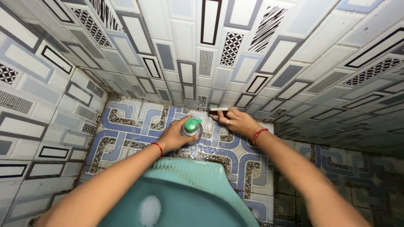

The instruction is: The person scrubs the tiled floor around a light-blue squat toilet using a brown sponge and a green-capped liquid soap bottle. They repeatedly rub the grout lines and tile surfaces near the toilet base.

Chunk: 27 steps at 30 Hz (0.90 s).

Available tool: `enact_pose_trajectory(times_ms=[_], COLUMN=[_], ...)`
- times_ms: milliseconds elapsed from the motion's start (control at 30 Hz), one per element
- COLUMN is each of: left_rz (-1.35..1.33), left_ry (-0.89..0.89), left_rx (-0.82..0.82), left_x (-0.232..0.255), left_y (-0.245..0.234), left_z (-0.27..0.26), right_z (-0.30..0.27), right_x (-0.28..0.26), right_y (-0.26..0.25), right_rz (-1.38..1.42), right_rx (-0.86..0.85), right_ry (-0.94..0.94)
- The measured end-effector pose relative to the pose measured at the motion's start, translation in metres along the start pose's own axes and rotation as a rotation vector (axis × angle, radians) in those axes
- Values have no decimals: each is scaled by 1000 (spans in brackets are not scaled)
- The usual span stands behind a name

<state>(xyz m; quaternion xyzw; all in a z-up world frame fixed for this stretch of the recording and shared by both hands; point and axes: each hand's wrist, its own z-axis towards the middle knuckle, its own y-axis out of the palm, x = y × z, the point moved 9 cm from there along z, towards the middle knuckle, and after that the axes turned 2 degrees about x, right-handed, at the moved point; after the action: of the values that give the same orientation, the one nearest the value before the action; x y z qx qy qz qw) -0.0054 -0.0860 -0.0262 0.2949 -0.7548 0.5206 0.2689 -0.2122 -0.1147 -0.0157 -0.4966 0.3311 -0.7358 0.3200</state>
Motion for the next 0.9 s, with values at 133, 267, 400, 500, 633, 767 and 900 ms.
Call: enact_pose_trajectory(times_ms=[133,267,400,500,633,767,900], left_rz=[-13,-33,-18,-22,-202,-352,-386], left_ry=[8,58,38,41,73,-155,-200], left_rx=[-17,-26,-43,-45,7,-36,-5], left_x=[-1,3,-2,-6,0,-6,-1], left_y=[2,2,3,5,8,14,5], left_z=[0,3,2,4,6,-2,-11], right_z=[-10,-30,-72,-96,-87,-50,-16], right_x=[-5,-3,10,17,12,4,-5], right_y=[11,15,10,2,-3,4,13], right_rz=[8,-12,30,-126,-135,-162,-190], right_rx=[-42,-97,-200,-232,-206,-219,-212], right_ry=[5,-11,-20,-50,-41,-55,-94])
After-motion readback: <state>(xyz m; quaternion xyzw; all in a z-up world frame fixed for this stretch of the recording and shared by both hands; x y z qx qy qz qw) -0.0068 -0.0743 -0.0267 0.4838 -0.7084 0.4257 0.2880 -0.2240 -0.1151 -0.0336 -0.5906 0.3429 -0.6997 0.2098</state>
